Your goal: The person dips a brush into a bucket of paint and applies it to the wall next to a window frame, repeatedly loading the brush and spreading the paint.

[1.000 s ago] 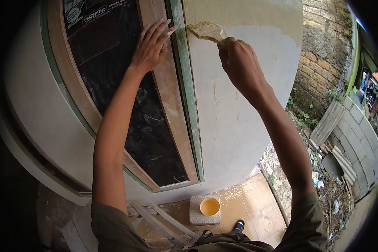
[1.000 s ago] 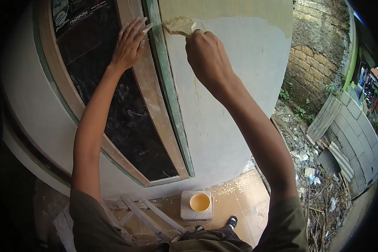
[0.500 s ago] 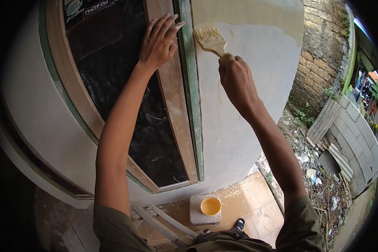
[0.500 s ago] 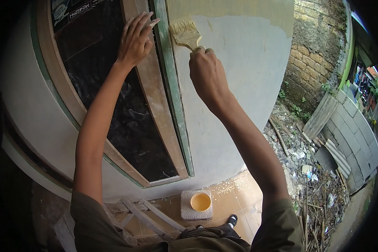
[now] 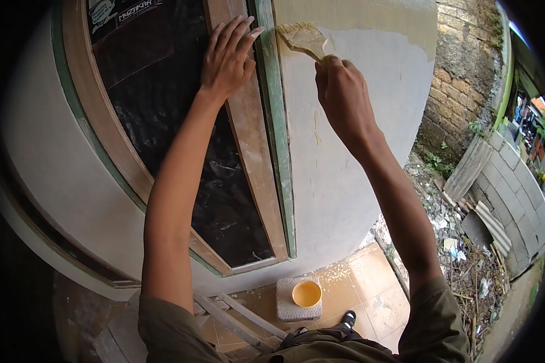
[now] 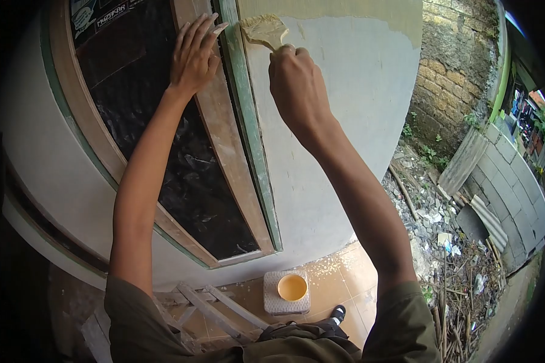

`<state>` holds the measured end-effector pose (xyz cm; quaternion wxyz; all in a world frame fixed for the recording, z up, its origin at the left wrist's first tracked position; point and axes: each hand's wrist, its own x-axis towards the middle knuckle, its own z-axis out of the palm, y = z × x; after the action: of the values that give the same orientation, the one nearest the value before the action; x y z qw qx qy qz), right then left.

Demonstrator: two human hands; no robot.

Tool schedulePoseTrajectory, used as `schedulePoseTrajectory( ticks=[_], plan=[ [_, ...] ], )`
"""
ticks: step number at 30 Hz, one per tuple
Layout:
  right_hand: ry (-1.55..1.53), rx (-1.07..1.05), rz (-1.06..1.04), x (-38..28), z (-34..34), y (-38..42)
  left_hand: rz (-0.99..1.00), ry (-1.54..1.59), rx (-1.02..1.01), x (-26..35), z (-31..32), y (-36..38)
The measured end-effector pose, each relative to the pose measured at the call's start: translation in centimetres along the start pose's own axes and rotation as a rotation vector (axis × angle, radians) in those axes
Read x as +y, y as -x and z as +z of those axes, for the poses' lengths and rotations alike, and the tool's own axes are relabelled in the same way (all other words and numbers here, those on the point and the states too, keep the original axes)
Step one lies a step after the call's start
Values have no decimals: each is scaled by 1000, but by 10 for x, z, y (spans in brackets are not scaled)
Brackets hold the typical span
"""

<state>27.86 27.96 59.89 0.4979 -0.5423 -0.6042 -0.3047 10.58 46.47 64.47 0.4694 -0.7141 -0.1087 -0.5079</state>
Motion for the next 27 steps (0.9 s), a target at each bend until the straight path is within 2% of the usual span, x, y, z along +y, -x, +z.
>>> schedulePoseTrajectory(
  ticks=[4, 10, 16, 21, 27],
  plan=[
    [22, -16, -29, 4, 9, 9, -7, -4, 14, 2, 1, -1],
    [11, -183, 100, 8, 12, 60, -55, 20, 73, 13, 8, -3],
    [-20, -36, 55, 0, -12, 39, -66, -16, 85, 17, 10, -3],
    [-3, 111, -23, 13, -1, -2, -54, -25, 76, 16, 10, -2],
    [12, -19, 85, 23, 8, 14, -68, -45, 81, 15, 12, -3]
  ],
)
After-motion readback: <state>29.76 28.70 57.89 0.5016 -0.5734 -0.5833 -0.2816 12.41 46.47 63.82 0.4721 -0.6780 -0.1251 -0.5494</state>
